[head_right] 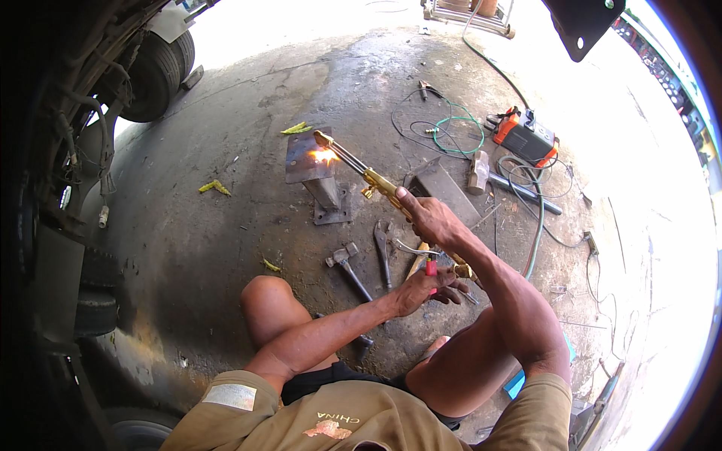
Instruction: The person uses a blowtorch to heat a metal piece on the floor, then uses a hammer and pliers to strike and shape the heated metal. The person continues to hammer the metal piece repeatedly while holding it with pliers.
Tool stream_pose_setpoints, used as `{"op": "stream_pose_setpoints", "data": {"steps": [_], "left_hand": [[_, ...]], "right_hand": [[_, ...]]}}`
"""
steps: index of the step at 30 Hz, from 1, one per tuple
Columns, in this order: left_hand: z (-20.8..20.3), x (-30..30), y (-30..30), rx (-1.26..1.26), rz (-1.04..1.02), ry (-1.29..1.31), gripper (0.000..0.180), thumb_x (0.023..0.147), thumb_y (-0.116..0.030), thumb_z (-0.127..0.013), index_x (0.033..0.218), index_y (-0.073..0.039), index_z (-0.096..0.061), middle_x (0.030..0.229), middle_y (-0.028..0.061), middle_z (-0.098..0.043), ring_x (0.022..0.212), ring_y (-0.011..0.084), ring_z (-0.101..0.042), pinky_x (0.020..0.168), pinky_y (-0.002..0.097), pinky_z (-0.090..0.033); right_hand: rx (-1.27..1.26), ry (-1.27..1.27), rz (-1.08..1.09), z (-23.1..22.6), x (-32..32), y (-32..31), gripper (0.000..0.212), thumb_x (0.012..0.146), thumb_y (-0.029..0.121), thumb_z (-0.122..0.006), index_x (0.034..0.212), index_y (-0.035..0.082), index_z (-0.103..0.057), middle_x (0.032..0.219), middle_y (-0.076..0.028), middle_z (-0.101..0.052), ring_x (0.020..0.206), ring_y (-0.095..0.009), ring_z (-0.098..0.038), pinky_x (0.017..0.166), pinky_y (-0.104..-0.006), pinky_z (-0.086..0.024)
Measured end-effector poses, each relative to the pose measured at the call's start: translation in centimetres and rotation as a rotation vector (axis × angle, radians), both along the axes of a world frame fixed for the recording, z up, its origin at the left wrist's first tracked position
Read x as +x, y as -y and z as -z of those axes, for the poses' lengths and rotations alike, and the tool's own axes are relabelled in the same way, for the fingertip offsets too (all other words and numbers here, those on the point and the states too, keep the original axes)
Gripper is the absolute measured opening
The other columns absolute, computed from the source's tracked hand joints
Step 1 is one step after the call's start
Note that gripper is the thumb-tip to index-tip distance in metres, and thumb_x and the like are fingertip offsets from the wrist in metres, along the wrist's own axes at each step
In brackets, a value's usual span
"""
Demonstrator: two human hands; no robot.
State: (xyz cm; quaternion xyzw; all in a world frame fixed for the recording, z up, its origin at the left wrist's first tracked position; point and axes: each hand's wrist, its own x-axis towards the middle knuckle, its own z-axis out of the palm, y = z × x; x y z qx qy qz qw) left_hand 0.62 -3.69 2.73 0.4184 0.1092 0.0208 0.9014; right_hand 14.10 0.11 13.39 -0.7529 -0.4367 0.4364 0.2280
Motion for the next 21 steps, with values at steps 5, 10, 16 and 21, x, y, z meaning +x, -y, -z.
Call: {"op": "stream_pose_setpoints", "data": {"steps": [5, 10, 16, 21], "left_hand": [[-1.2, 0.0, 0.2, 0.046, 0.043, -0.021, 0.049, 0.102, -0.044, -0.053, 0.134, -0.007, -0.058, 0.116, 0.007, -0.069, 0.099, 0.0134, -0.066, 0.093, 0.0322, -0.047], [-1.3, 0.3, 0.4, 0.048, 0.063, -0.058, 0.049, 0.102, -0.045, -0.053, 0.133, -0.007, -0.058, 0.116, 0.0064, -0.069, 0.099, 0.0136, -0.066, 0.093, 0.0324, -0.047], [-0.9, 0.3, 0.5, 0.04, 0.07, -0.047, 0.051, 0.101, -0.046, -0.054, 0.134, -0.007, -0.058, 0.116, 0.0064, -0.07, 0.098, 0.0132, -0.066, 0.093, 0.0324, -0.048], [-0.8, 0.2, 0.4, 0.014, 0.055, -0.019, 0.051, 0.101, -0.045, -0.055, 0.134, -0.006, -0.058, 0.115, 0.0074, -0.07, 0.099, 0.0136, -0.066, 0.094, 0.0322, -0.049]], "right_hand": [[-0.006, -0.01, -0.001, -0.3, 0.3, 0.5, 0.093, 0.087, 0.088, -0.028, 0.072, 0.002, -0.059, 0.063, -0.004, -0.051, 0.061, -0.016, -0.049, 0.056, -0.0378, -0.04], [0.01, -0.037, -0.016, -0.7, 0.3, 1.0, 0.09, 0.089, 0.086, -0.028, 0.068, 0.003, -0.056, 0.059, -0.002, -0.048, 0.056, -0.015, -0.047, 0.052, -0.0363, -0.038], [0.05, -0.007, -0.013, 0.1, 0.2, 1.1, 0.089, 0.091, 0.084, -0.027, 0.061, 0.005, -0.053, 0.054, -0.002, -0.047, 0.051, -0.014, -0.048, 0.048, -0.035, -0.038], [0.05, 0.019, -0.03, -0.3, -0.1, 0.9, 0.089, 0.091, 0.084, -0.025, 0.06, 0.005, -0.052, 0.054, -0.003, -0.047, 0.051, -0.014, -0.048, 0.048, -0.0359, -0.037]]}}
